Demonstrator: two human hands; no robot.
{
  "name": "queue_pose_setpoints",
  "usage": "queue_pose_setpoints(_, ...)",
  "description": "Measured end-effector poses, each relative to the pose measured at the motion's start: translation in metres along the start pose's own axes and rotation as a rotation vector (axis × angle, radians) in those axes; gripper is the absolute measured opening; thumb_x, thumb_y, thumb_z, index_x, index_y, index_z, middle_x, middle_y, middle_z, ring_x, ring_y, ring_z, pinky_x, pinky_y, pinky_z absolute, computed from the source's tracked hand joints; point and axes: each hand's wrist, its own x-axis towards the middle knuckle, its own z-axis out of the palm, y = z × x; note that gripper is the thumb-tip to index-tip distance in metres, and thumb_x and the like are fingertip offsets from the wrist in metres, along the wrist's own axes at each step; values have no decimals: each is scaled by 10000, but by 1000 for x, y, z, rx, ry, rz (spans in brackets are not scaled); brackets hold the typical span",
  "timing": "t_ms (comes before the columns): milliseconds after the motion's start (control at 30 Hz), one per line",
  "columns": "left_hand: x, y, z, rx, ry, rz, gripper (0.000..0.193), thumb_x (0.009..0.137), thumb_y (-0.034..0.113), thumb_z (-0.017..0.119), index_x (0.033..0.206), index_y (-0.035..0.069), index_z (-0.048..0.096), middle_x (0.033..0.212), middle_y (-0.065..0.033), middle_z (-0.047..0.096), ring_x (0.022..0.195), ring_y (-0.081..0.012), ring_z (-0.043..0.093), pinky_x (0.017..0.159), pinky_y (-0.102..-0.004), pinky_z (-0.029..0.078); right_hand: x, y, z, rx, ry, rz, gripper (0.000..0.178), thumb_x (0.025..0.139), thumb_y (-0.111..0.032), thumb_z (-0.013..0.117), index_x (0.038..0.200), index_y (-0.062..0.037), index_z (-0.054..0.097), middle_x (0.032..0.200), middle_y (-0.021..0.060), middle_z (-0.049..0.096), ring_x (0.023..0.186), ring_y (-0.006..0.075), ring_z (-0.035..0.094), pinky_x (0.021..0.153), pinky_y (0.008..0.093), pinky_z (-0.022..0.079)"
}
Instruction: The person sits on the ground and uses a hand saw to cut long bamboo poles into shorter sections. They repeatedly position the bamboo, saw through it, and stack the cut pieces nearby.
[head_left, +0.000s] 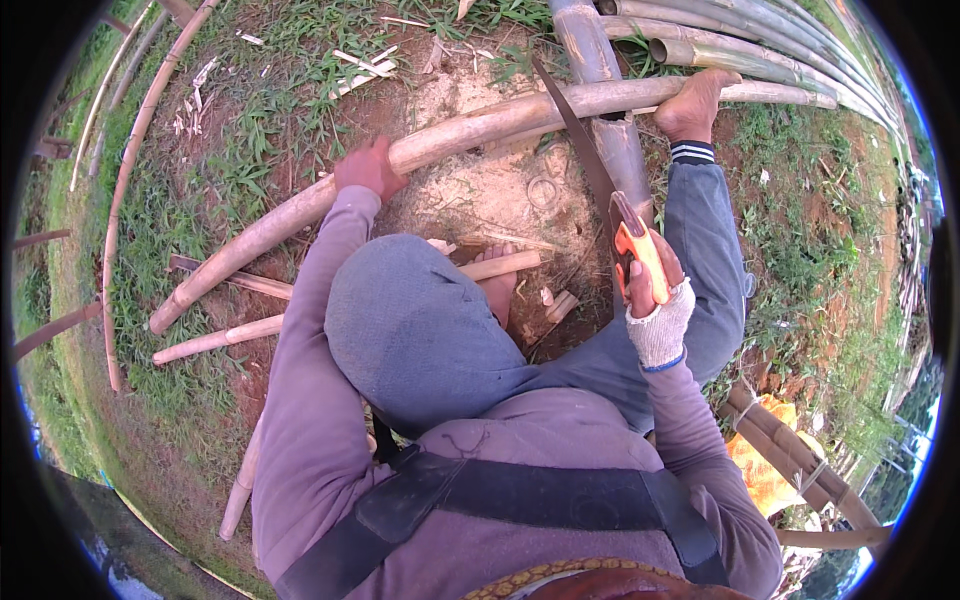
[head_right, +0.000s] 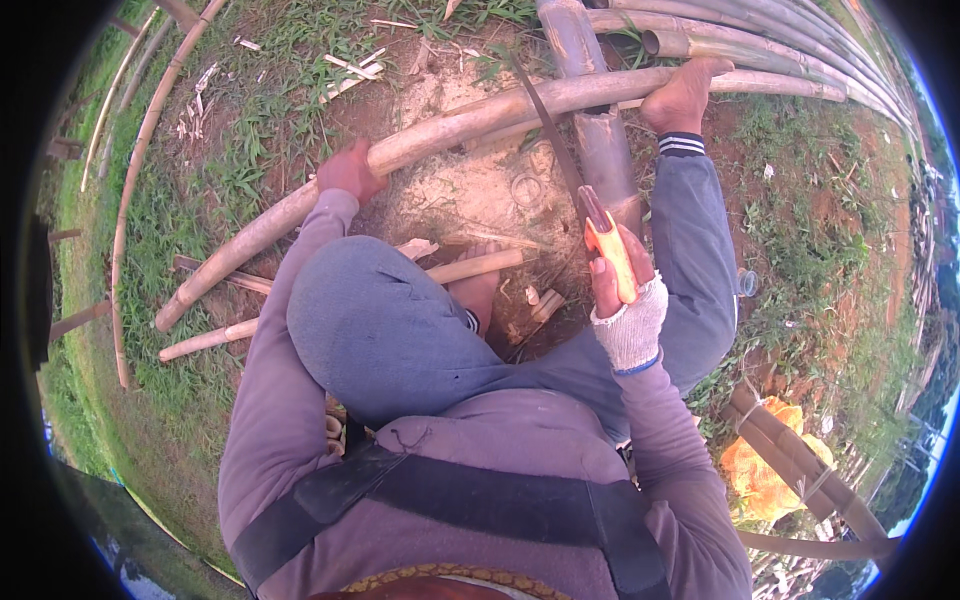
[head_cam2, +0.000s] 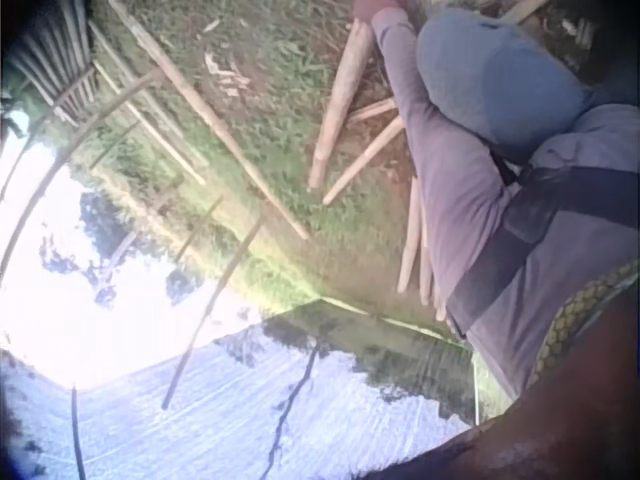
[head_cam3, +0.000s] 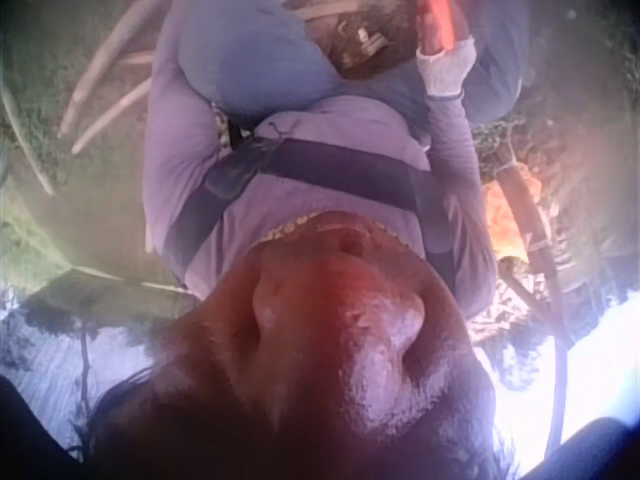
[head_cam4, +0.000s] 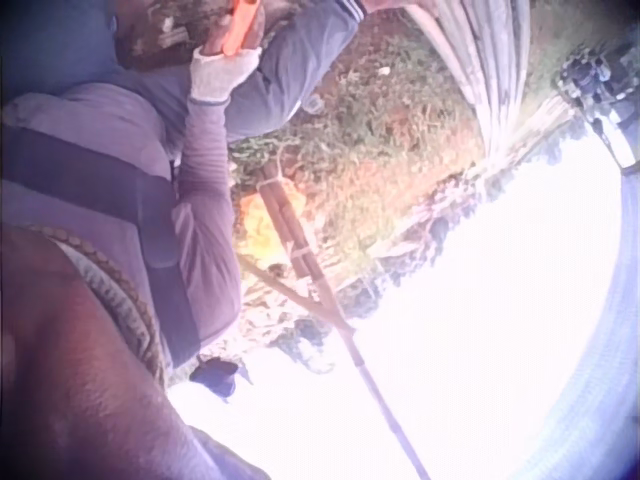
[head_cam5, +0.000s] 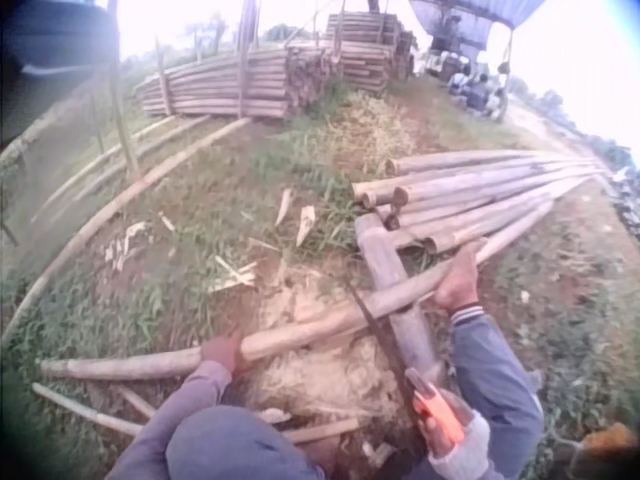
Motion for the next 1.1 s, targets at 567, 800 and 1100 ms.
queue_pose_setpoints(567, 3, 0, 4, -6, 60, 14, 655, 760, 396, 878, 1335, 192, 641, 1269, -111, 734, 1174, -349, 719, 1007, -491, 574, -15, 41, -19, 119, 31, -10, 462, 1050, -219, 678, 1419, 50, 608, 1304, 180, 709, 1158, 219, 711, 982, 358, 570)
queue_pose_setpoints(800, 13, 14, -4, -4, 37, 41, 686, 758, 392, 887, 1369, 206, 636, 1290, -108, 729, 1184, -346, 715, 1016, -483, 572, 100, 41, 48, -136, 129, -135, 412, 1003, -154, 709, 1356, 52, 657, 1095, 228, 755, 1010, 273, 757, 868, 363, 576)
queue_pose_setpoints(1100, 3, -6, 11, 5, 92, 19, 740, 755, 406, 880, 1415, 201, 616, 1270, -128, 735, 1159, -349, 721, 1004, -475, 575, -21, 45, -7, 61, 30, -54, 488, 1047, -180, 666, 1456, 64, 559, 1311, 185, 703, 1135, 226, 705, 980, 356, 570)
